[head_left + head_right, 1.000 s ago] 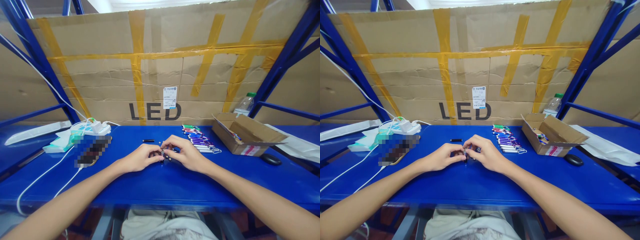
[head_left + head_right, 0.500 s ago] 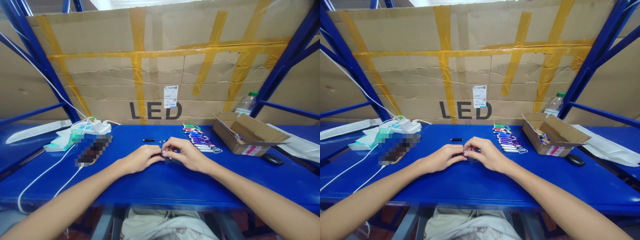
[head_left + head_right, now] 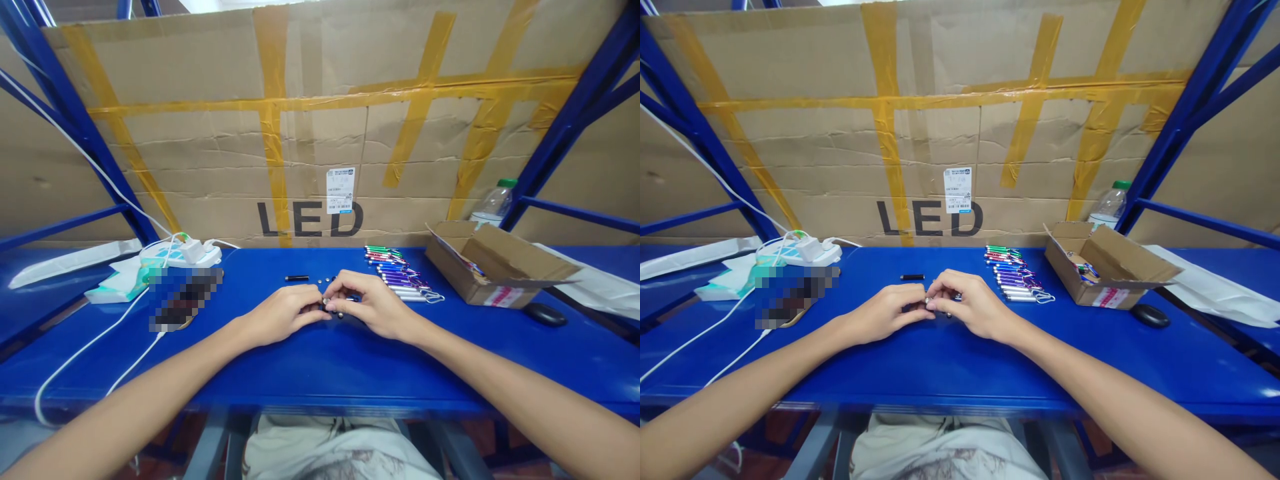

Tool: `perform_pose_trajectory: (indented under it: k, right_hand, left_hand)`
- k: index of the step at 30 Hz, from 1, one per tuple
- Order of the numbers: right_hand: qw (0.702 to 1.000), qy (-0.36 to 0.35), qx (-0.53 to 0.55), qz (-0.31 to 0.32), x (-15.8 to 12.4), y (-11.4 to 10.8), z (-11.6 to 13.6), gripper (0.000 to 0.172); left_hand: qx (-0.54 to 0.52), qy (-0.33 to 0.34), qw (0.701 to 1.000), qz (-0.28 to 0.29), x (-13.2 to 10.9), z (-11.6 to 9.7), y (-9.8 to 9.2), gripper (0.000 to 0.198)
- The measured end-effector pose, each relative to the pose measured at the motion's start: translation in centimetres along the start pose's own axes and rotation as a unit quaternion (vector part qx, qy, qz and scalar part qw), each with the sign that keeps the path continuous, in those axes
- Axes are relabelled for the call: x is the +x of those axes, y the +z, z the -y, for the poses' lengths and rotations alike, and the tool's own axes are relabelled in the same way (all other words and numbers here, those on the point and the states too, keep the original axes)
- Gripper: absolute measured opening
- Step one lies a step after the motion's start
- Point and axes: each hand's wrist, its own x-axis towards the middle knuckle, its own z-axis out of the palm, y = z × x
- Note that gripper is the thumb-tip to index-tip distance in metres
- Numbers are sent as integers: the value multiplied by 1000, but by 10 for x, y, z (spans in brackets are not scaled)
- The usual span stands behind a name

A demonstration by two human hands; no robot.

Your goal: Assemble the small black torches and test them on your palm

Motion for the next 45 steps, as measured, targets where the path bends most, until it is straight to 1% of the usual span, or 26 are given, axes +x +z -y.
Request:
perform_pose_trajectory:
  k: [3,5,6,7,9,11,14,17,21,25,29,33,35,37,40,42,43,45]
  right_hand:
    - [999,-11,-31,-17,0,-3,-3,10]
    - [994,-20,-99,-33,1,-8,-6,10]
    - [989,-22,-143,-31,1,-10,-8,11]
    - [982,-22,-187,-16,1,-13,-10,12]
    - [966,-13,-257,38,0,-16,-12,12]
    - [950,3,-296,96,-1,-17,-11,12]
    - [940,24,-305,148,-3,-14,-7,17]
    - [941,20,-292,172,-5,-10,-2,12]
    - [940,4,-291,178,-7,-8,0,10]
    - [943,-15,-282,176,-7,-8,-2,8]
    - [943,-36,-278,181,-7,-7,-3,12]
    - [947,-25,-277,160,-9,-5,-5,9]
    - [948,-16,-283,144,-9,-5,-5,10]
    - [956,-5,-272,108,-8,-5,-6,10]
    - [973,0,-229,15,-5,-6,-6,6]
    - [980,-10,-194,-35,-4,-6,-6,5]
    - [983,-14,-177,-49,-4,-6,-5,6]
    - [988,-15,-142,-55,-4,-5,-5,8]
  left_hand:
    - [35,17,999,-24,0,2,-2,26]
    - [80,34,995,-54,-1,6,-3,25]
    - [105,42,991,-70,-2,8,-4,25]
    - [130,51,987,-85,-2,10,-4,26]
    - [168,64,979,-100,-3,14,-4,26]
    - [187,67,974,-107,-3,16,-4,27]
    - [175,55,976,-115,-2,16,-3,26]
    - [138,36,984,-106,-1,13,-4,23]
    - [110,18,990,-86,0,10,-4,22]
    - [108,8,991,-78,0,9,-6,31]
    - [103,0,992,-70,0,8,-7,34]
    - [92,-9,994,-66,0,8,-7,31]
    - [91,-17,994,-62,0,8,-6,30]
    - [92,-26,994,-52,0,7,-5,29]
    - [81,-42,996,-23,0,4,-4,27]
    - [60,-48,997,0,0,3,-3,26]
    - [51,-49,997,8,0,2,-2,26]
    - [40,-44,998,16,0,0,-1,26]
